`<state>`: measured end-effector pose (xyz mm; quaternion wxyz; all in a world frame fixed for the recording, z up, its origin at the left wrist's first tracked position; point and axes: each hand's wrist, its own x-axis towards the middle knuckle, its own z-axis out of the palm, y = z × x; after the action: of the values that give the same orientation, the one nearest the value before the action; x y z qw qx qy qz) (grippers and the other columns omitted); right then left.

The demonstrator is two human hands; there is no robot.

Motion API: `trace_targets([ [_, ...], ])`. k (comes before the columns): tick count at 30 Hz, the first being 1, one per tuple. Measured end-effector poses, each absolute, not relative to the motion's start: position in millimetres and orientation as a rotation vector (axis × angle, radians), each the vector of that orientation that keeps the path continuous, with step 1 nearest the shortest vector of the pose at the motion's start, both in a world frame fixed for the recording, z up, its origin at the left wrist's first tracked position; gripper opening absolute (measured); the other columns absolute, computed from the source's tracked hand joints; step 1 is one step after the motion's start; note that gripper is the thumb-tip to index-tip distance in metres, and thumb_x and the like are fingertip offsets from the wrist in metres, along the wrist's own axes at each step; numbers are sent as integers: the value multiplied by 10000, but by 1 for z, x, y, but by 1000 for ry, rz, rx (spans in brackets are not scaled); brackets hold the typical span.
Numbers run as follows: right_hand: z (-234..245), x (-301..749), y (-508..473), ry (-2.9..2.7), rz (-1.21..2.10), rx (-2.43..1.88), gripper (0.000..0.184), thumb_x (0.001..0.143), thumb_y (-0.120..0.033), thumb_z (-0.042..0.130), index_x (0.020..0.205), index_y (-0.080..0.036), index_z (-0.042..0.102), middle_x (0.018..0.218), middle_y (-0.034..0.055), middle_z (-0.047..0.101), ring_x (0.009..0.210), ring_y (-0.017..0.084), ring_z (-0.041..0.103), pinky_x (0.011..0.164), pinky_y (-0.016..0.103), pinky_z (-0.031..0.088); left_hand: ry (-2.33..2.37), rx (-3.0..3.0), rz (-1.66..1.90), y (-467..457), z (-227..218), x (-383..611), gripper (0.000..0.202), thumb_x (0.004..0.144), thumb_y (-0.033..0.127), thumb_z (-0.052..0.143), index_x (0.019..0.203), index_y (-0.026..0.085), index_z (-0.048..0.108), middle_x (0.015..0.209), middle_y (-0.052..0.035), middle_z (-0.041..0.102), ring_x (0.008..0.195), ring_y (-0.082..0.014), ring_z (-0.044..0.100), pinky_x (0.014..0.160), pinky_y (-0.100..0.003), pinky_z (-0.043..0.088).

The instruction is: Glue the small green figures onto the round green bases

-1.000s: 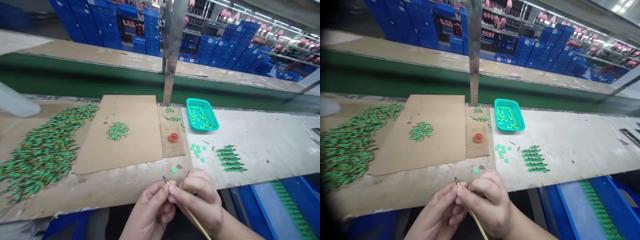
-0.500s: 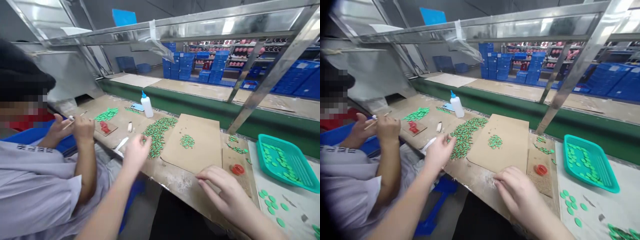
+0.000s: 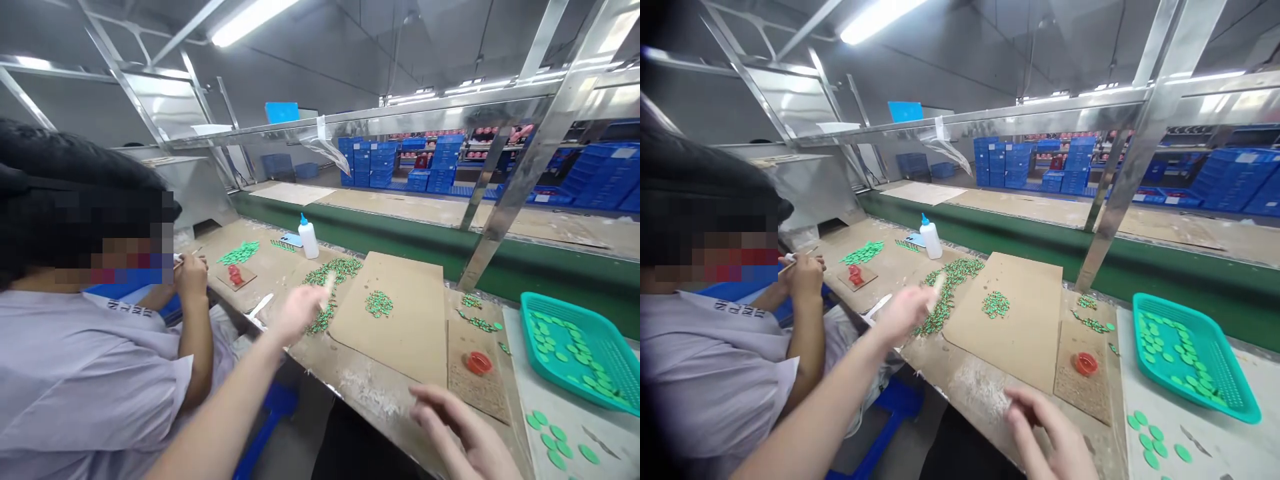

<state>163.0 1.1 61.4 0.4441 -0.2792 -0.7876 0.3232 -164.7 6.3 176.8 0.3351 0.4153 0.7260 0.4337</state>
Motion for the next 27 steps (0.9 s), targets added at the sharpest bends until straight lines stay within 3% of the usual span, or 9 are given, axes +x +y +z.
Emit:
trace_targets([
  [3, 53, 155, -9, -1723, 1153, -666, 414, 1188, -532, 733, 1535, -334, 839, 1331, 131, 952, 1142, 317, 964, 860, 331, 812, 1303, 1019, 988, -50, 142, -69, 936, 632, 1136, 772, 809, 231, 609, 628, 33, 502, 531, -115, 447, 530, -290, 393],
  [5, 56, 153, -22, -1628, 1330, -629, 446, 1178, -617, 714, 1461, -319, 887, 1386, 162, 932, 1197, 340, 949, 869, 364, 811, 1046, 937, 899, -80, 125, -25, 979, 543, 1169, 764, 789, 238, 592, 587, 38, 444, 488, -102, 376, 491, -286, 295],
  [7, 65, 158, -37, -1527, 1424, -680, 441, 1186, -641, 690, 1329, -293, 920, 1321, 164, 937, 1127, 322, 952, 842, 360, 802, 915, 842, 873, -98, 117, -6, 901, 681, 1087, 818, 867, 238, 579, 600, 78, 382, 485, -68, 261, 490, -269, 190],
  [11, 84, 191, -60, -1241, 1352, -791, 393, 1223, -598, 642, 1279, -242, 799, 1161, 133, 927, 830, 222, 903, 765, 334, 774, 831, 688, 846, -106, 108, -12, 731, 934, 913, 851, 1099, 239, 623, 660, 122, 335, 548, -65, 139, 516, -236, 110],
  [15, 96, 229, -81, -1313, 1463, -961, 229, 1266, -495, 594, 1192, -279, 604, 755, -52, 780, 455, 109, 649, 490, 190, 533, 914, 570, 791, -112, 100, -19, 676, 1002, 878, 810, 1020, 259, 542, 644, 117, 364, 545, -67, 140, 500, -204, 128],
  [18, 101, 238, -96, -1656, 1390, -1100, 109, 1242, -340, 578, 1208, -259, 641, 808, -22, 790, 625, 143, 761, 615, 231, 608, 954, 605, 701, -122, 99, -18, 650, 1019, 864, 790, 1024, 253, 569, 638, 106, 397, 535, -70, 171, 481, -195, 178],
  [21, 100, 232, -104, -1905, 992, -1105, 126, 1193, -207, 566, 1194, -240, 688, 948, 28, 842, 770, 167, 813, 725, 274, 650, 993, 659, 663, -127, 99, -19, 612, 1059, 853, 734, 1109, 253, 626, 627, 104, 407, 530, -83, 185, 470, -198, 227],
  [24, 92, 223, -104, -2061, 579, -1049, 181, 1255, -241, 532, 1263, -210, 711, 1056, 73, 897, 879, 201, 860, 800, 318, 671, 1066, 708, 630, -127, 97, -21, 633, 1060, 879, 709, 1084, 251, 634, 648, 88, 432, 547, -94, 235, 468, -201, 258],
  [27, 85, 213, -101, -2235, 373, -946, 373, 1309, -309, 441, 1085, -206, 720, 889, 41, 844, 734, 190, 786, 681, 343, 590, 1115, 723, 564, -128, 94, -23, 653, 1050, 892, 712, 1008, 246, 623, 678, 70, 477, 544, -88, 257, 461, -202, 252],
])
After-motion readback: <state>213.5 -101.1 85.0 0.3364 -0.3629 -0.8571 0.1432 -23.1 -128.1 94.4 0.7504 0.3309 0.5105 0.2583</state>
